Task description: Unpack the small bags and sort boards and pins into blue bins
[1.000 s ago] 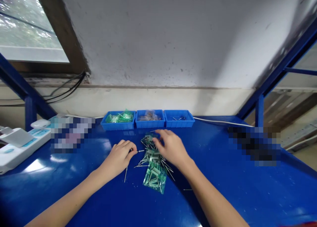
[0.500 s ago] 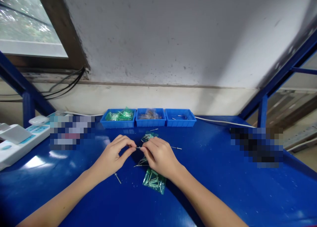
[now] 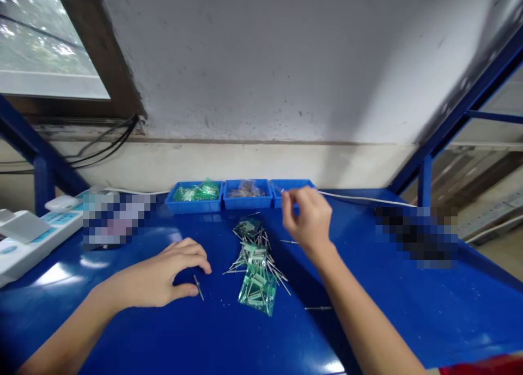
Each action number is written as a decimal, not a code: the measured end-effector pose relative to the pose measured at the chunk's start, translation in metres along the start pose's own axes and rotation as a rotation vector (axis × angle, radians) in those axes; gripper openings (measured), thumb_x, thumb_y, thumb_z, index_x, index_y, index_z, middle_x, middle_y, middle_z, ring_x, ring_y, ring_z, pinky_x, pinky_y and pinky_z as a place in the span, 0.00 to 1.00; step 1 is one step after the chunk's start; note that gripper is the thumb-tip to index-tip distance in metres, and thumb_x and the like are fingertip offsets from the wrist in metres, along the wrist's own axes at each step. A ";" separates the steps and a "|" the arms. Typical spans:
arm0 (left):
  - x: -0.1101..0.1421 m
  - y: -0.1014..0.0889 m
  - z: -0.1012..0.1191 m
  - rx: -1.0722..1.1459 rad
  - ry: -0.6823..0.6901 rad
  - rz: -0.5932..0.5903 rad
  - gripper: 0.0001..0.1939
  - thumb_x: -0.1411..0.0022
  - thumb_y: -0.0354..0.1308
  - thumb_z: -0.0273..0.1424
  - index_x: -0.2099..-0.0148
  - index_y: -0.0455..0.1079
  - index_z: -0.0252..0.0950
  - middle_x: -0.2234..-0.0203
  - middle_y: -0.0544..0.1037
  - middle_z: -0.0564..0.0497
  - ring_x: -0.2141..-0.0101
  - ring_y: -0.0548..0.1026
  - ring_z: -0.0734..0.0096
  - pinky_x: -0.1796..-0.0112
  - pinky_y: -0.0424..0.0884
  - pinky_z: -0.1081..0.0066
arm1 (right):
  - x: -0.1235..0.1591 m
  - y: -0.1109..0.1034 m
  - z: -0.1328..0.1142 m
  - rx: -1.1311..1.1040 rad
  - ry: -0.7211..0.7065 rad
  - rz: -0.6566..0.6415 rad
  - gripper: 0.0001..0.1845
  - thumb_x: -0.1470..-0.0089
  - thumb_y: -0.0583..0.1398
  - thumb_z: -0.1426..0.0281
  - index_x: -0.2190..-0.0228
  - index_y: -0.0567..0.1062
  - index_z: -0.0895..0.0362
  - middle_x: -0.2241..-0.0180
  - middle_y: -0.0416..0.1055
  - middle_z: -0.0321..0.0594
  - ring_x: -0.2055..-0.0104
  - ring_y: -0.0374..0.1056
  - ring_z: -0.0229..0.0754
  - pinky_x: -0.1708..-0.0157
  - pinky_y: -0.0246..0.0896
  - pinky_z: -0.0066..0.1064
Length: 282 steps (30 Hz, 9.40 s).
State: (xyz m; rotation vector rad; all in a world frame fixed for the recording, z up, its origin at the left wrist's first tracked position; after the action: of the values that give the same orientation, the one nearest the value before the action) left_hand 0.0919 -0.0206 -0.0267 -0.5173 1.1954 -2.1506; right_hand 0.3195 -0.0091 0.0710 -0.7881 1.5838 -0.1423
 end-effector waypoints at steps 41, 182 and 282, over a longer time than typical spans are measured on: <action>-0.005 -0.013 0.005 0.136 -0.079 0.549 0.09 0.34 0.48 0.33 0.63 0.67 0.38 0.72 0.73 0.54 0.69 0.71 0.71 0.64 0.65 0.69 | 0.063 0.053 -0.103 -0.376 -0.386 -0.441 0.09 0.40 0.53 0.69 0.67 0.71 0.58 0.72 0.68 0.40 0.71 0.61 0.39 0.69 0.53 0.31; -0.037 0.024 0.010 -0.183 -0.159 0.347 0.06 0.38 0.52 0.33 0.65 0.69 0.40 0.68 0.74 0.52 0.64 0.69 0.62 0.63 0.60 0.62 | 0.000 0.002 0.050 0.153 0.157 -0.096 0.13 0.46 0.57 0.66 0.61 0.73 0.59 0.72 0.71 0.43 0.69 0.67 0.45 0.69 0.60 0.36; -0.009 -0.004 0.010 0.061 -0.092 0.550 0.06 0.35 0.50 0.31 0.62 0.67 0.40 0.71 0.72 0.55 0.68 0.71 0.72 0.65 0.67 0.72 | 0.068 0.067 -0.098 -0.400 -0.330 -0.561 0.14 0.38 0.51 0.65 0.69 0.71 0.60 0.75 0.68 0.39 0.74 0.60 0.37 0.72 0.53 0.29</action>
State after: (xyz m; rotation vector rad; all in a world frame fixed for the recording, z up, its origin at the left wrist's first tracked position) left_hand 0.1026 -0.0192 -0.0190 -0.2209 1.0665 -1.6680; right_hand 0.2057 -0.0307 -0.0016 -1.4812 1.0569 -0.0924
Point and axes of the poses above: each hand's wrist, its own x-axis away from the middle knuckle, its own y-axis out of the palm, z = x × y, the point moved 10 cm from there along -x, towards the middle knuckle
